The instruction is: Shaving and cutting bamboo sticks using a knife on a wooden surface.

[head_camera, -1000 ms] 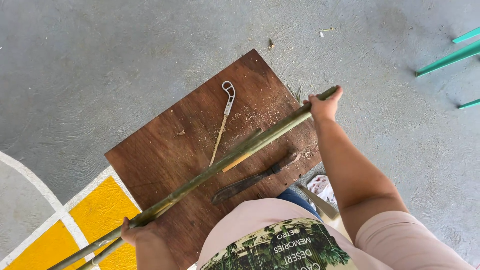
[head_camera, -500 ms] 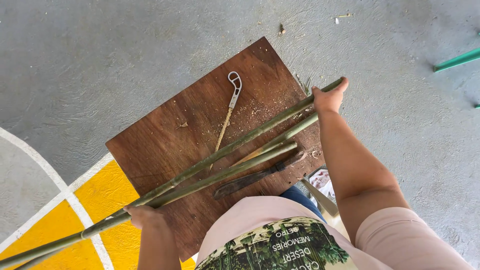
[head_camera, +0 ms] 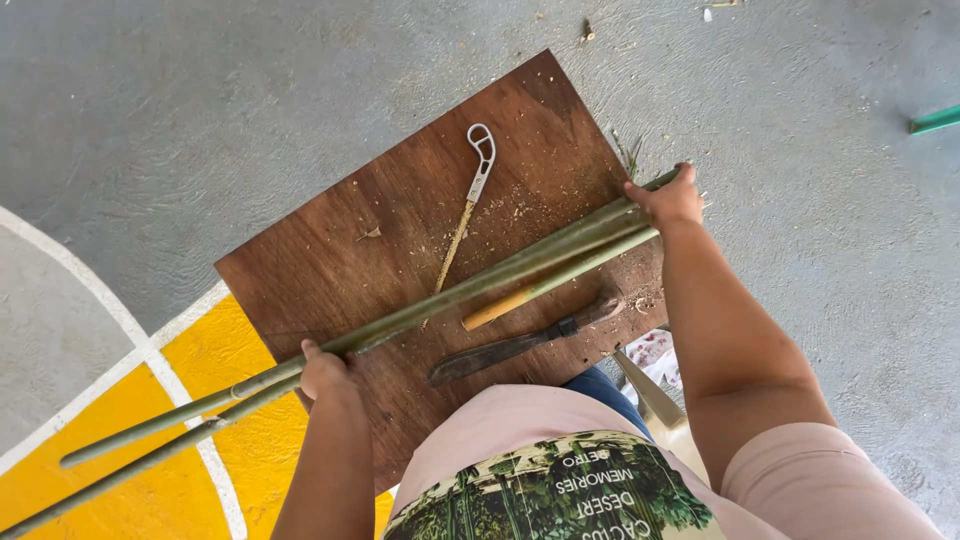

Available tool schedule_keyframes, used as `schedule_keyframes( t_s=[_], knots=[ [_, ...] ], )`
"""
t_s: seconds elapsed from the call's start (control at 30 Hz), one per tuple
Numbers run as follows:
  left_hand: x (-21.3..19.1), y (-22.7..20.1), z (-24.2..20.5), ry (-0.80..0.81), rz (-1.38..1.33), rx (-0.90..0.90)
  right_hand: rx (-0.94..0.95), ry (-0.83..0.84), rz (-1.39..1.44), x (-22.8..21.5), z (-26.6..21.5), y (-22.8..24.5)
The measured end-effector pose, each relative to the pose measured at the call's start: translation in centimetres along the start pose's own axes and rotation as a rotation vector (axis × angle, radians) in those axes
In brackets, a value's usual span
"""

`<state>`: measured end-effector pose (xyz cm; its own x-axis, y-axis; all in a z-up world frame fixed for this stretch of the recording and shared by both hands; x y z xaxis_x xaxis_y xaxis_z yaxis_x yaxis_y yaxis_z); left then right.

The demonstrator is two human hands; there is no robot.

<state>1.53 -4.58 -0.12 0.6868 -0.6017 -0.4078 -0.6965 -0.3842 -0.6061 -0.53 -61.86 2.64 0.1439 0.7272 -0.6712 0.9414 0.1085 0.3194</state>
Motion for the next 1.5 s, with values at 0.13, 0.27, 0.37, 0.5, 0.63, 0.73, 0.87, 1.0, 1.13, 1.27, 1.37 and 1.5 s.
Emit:
schedule_keyframes(
  t_s=[0.13,0.27,0.37,0.5,0.63,0.73,0.87,1.0,1.13,1.27,1.37,1.5],
  knots=[
    [1.1,0.4,-2.1,-0.029,-0.194,0.077,-0.060,-0.046,-0.048,-0.1,0.2,0.0],
    [1.9,1.7,-2.7,-0.097,-0.046,0.304,-0.068,-0.067,-0.039,1.0,3.7,-1.1],
    [1.9,2.4,-3.0,-0.225,0.328,0.442,-0.040,-0.085,-0.093,0.7,1.6,0.0],
    [2.2,2.4,-4.7,-0.240,0.641,0.489,-0.053,-0.152,-0.187,2.3,1.2,-0.4],
    [1.6,2.0,-5.9,-0.308,0.792,0.601,-0.106,-0.244,-0.222,3.4,1.8,-1.3],
    [0.5,1.8,-4.5,-0.358,0.907,1.165,-0.123,-0.220,-0.250,3.5,2.0,-1.0],
    [0.2,2.3,-2.2,-0.039,1.090,1.692,-0.085,-0.125,-0.287,2.1,0.7,0.0],
    [0.5,1.5,-3.5,0.122,1.245,1.850,-0.106,-0.078,-0.311,1.3,1.0,-0.1],
    [2.0,1.5,-3.7,0.214,1.321,1.686,-0.147,0.014,-0.388,-0.1,1.6,0.0],
    [3.9,2.4,-4.0,0.141,1.262,1.600,-0.176,0.105,-0.450,-1.0,4.9,-1.0],
    [4.8,3.0,-4.2,0.043,1.255,1.518,-0.206,0.172,-0.431,-1.6,7.2,-2.0],
    [4.8,2.5,-4.8,0.094,1.310,1.519,-0.206,0.153,-0.545,-1.8,8.2,-2.5]
  ],
)
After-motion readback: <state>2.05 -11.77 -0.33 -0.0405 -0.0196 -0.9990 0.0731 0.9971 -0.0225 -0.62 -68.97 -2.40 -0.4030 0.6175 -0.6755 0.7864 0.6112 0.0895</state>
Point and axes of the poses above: each hand's wrist, its own z-axis towards the middle knuckle, its own x-axis out of the palm, y = z × x, the point moved 1 cm from there along z, towards the middle knuckle, and after that the axes turned 4 degrees about x, right-handed, at the moved point
